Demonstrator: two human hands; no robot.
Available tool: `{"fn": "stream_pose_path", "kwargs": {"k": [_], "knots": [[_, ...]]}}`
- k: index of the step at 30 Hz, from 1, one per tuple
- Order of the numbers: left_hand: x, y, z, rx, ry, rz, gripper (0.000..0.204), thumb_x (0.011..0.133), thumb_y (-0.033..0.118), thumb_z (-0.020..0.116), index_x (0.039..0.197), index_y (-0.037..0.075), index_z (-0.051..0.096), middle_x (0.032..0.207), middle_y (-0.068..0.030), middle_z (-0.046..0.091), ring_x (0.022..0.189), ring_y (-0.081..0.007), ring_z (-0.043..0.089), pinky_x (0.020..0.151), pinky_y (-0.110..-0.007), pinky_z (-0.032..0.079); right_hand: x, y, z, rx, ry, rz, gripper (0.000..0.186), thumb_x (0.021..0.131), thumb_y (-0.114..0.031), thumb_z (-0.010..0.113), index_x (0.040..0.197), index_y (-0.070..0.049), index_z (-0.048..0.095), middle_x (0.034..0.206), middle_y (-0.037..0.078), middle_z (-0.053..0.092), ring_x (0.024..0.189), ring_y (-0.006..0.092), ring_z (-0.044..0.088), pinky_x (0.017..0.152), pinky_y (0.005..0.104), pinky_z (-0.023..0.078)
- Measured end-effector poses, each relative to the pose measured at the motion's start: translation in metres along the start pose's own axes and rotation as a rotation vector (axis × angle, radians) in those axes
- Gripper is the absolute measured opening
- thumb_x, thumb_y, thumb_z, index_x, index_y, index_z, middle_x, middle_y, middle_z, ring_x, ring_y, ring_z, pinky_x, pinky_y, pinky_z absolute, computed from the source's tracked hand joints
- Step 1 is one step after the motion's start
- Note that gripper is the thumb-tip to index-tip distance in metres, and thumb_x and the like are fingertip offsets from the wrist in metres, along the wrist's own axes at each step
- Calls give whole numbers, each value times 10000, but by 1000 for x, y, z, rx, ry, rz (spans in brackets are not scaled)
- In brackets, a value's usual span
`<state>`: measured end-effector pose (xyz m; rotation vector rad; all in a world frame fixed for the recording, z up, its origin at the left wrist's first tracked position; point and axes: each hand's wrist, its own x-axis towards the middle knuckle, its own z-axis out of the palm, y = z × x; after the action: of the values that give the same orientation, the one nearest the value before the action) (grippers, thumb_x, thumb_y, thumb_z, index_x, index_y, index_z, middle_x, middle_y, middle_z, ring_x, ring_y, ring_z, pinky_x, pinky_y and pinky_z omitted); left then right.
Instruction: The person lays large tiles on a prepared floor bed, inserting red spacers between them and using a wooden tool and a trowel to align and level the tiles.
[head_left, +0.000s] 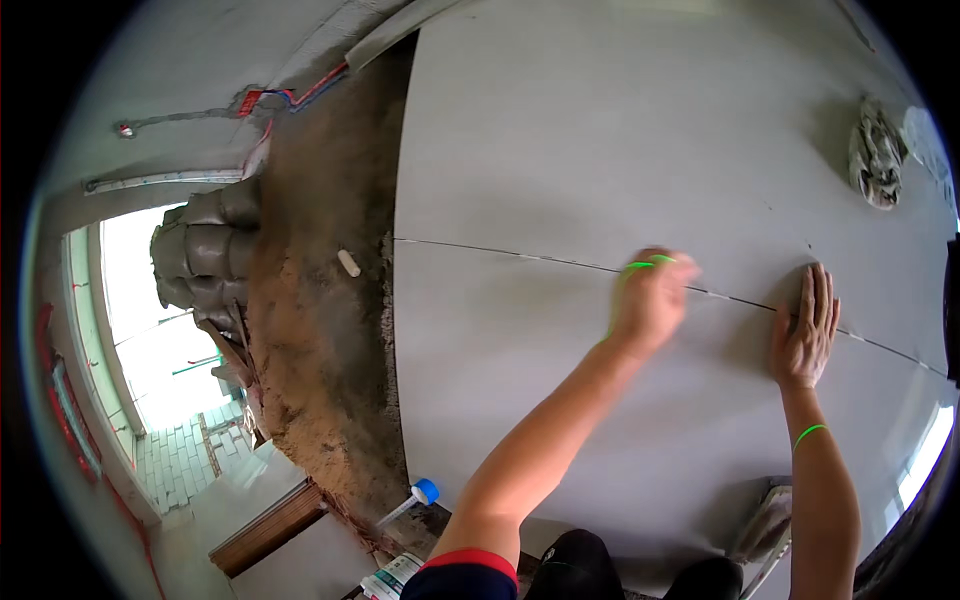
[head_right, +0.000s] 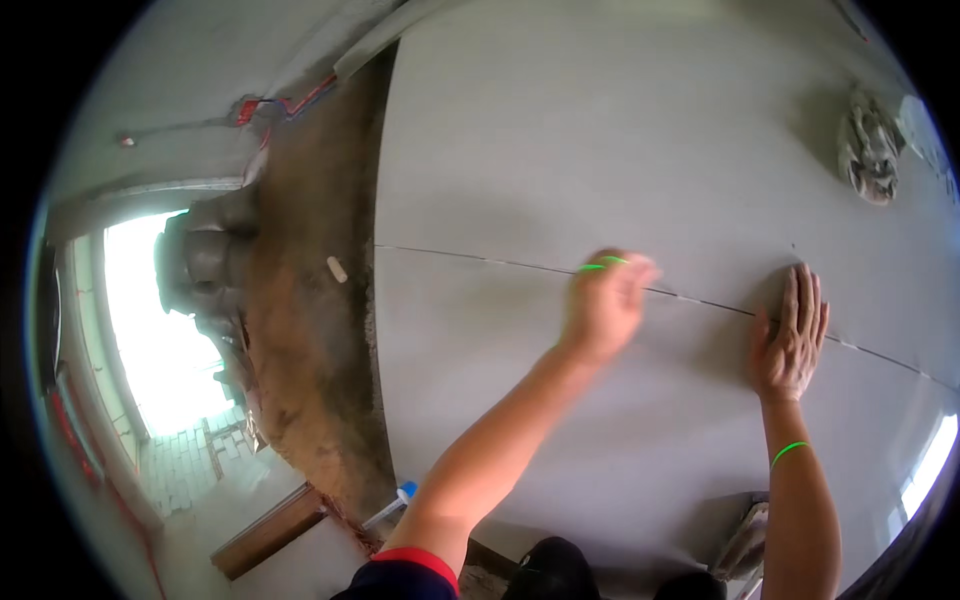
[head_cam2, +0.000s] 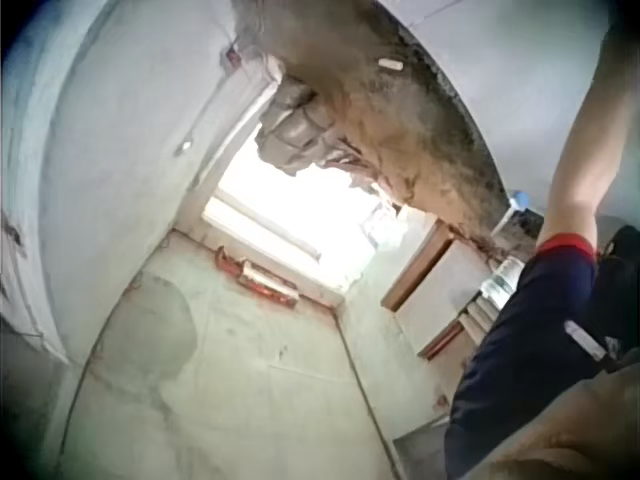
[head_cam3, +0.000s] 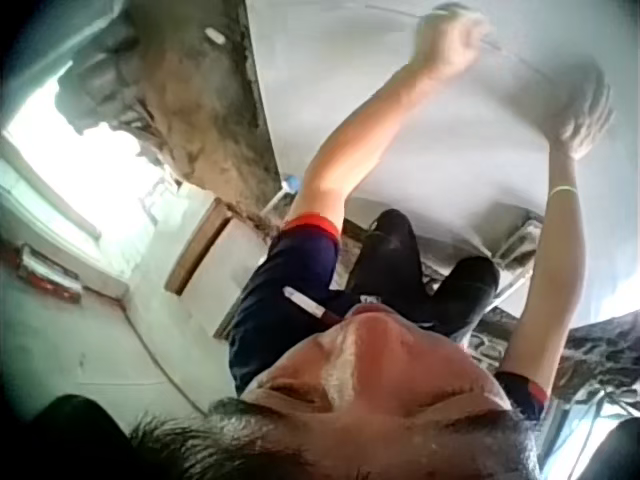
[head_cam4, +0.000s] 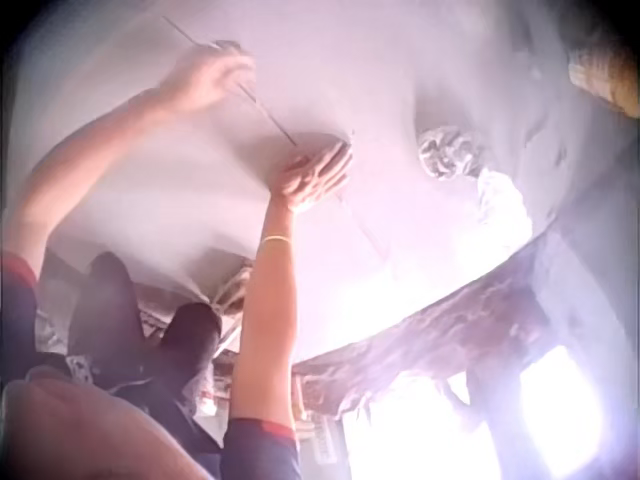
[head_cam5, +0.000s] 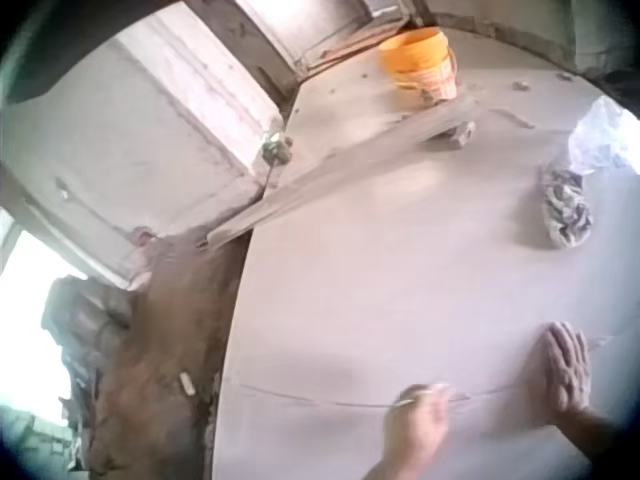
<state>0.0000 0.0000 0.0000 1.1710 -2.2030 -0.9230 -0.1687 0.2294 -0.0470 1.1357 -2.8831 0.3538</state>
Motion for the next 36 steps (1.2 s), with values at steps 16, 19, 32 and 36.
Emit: {"fn": "stream_pose_path", "kwargs": {"k": [16, 19, 32, 36], "knots": [[53, -80, -93, -626, 245, -628, 388, 937, 198, 509, 571, 101, 430, 494, -12, 403, 470, -160, 457, 444, -328, 363, -5, 2, 12, -71, -1, -54, 591, 968, -243, 498, 1523, -92, 361, 1584, 98, 350, 1481, 280, 291, 1216, 469, 196], [66, -138, -144, -416, 343, -799, 407, 1003, 330, 525, 660, 117, 478, 537, 9, 447, 467, -125, 459, 435, -302, 401, -1, 4, 10, -82, -2, -21, 582, 978, -239, 484, 1524, -84, 357, 1583, 110, 348, 1477, 288, 297, 1214, 472, 198], [101, -345, -262, -426, 408, -783, 190, 924, 291, 624, 953, 109, 670, 904, -33, 613, 812, -179, 560, 696, -419, 492, -16, 4, 9, -3, -67, -37, 724, 851, -266, 558, 1532, -126, 357, 1586, 121, 337, 1484, 342, 267, 1213, 546, 147], [83, -355, -315, -287, 590, -694, 242, 900, 267, 554, 1049, 81, 591, 952, -12, 551, 829, -186, 495, 737, -363, 435, 1, -36, -4, 137, -95, 3, 722, 842, -313, 595, 1499, -91, 395, 1554, 140, 369, 1465, 343, 299, 1201, 552, 177]]}}
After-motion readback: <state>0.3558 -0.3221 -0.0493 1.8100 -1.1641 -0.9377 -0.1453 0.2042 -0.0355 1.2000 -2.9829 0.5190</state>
